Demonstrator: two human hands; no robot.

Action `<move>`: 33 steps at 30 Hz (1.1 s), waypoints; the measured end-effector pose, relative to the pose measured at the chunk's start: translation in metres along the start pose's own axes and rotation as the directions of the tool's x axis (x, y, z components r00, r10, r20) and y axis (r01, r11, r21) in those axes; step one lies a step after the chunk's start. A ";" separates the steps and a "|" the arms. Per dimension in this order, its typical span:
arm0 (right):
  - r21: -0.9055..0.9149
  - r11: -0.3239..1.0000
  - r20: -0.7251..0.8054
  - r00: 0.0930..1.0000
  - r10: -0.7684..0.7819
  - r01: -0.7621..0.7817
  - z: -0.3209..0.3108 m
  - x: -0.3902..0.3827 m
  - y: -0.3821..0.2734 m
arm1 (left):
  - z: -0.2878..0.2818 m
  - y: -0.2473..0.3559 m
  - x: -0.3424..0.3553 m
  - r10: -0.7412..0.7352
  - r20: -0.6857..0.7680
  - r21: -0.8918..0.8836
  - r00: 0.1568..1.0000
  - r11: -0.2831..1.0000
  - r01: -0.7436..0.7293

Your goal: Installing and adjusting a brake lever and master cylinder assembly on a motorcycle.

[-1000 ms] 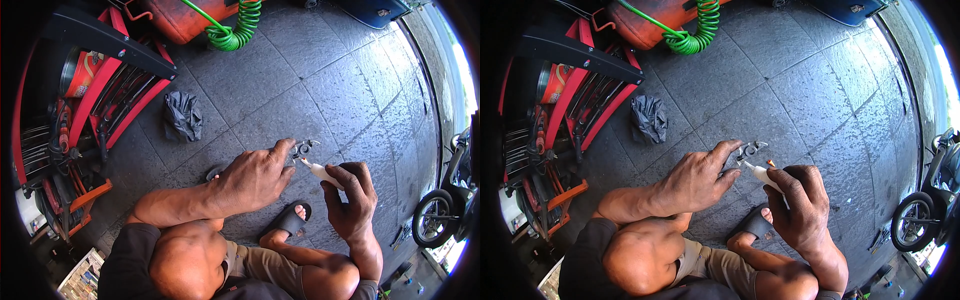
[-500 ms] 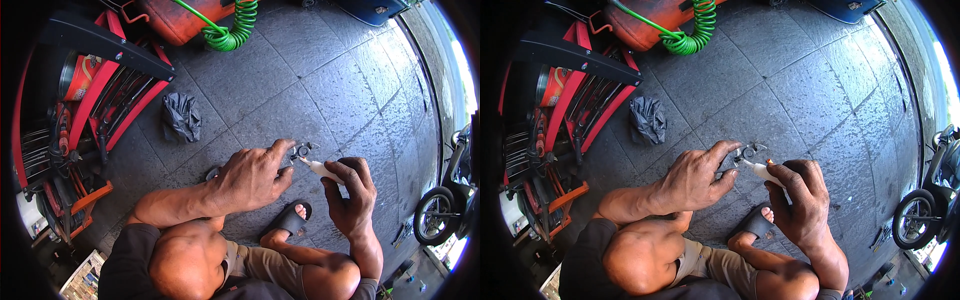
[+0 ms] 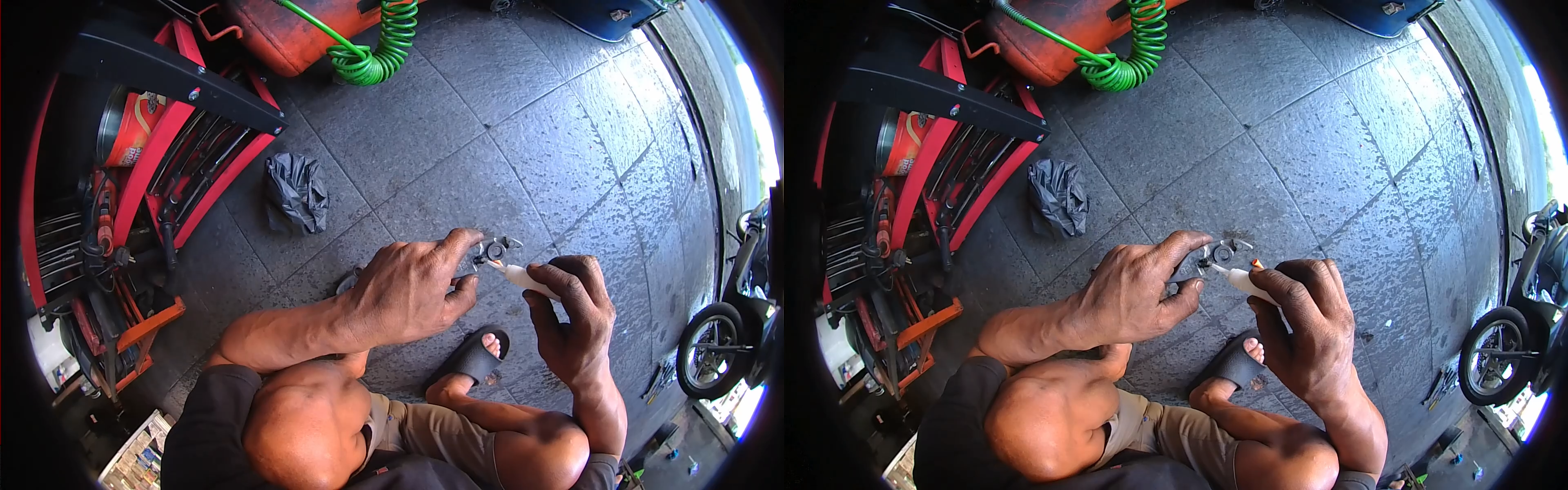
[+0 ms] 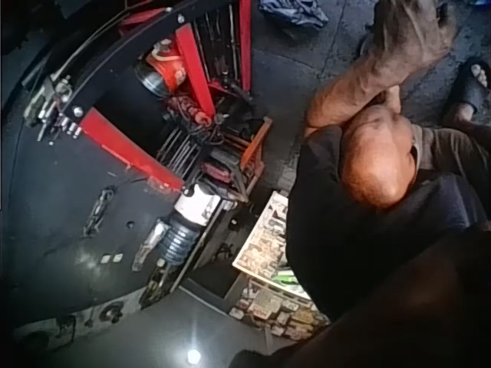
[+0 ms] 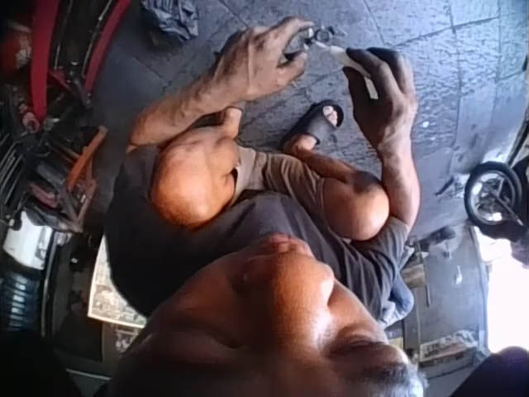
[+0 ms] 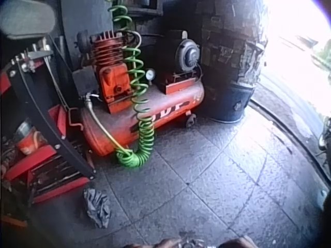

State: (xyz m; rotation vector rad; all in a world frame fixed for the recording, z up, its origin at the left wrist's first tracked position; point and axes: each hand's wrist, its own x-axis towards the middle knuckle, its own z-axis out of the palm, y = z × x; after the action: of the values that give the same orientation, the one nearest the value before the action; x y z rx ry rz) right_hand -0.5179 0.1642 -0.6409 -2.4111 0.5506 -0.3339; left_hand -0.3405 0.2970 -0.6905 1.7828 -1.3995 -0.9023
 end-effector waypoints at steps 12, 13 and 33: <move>0.015 0.999 -0.011 0.999 -0.045 0.045 0.003 -0.003 0.004 | 0.001 0.000 0.000 0.002 0.002 -0.008 1.000 1.000 -0.002; 0.026 0.999 -0.013 0.999 -0.032 0.032 0.003 -0.003 0.004 | 0.000 0.001 0.000 -0.012 0.012 -0.018 1.000 1.000 0.012; 0.061 0.997 -0.108 0.993 0.047 -0.040 -0.001 -0.012 0.010 | 0.008 -0.005 0.006 0.064 -0.112 0.099 0.992 0.994 -0.053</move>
State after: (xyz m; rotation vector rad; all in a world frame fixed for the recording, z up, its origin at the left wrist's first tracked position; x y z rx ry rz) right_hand -0.5317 0.1617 -0.6478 -2.3305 0.6324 -0.4592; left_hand -0.3435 0.2911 -0.6995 1.8245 -1.4336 -0.7013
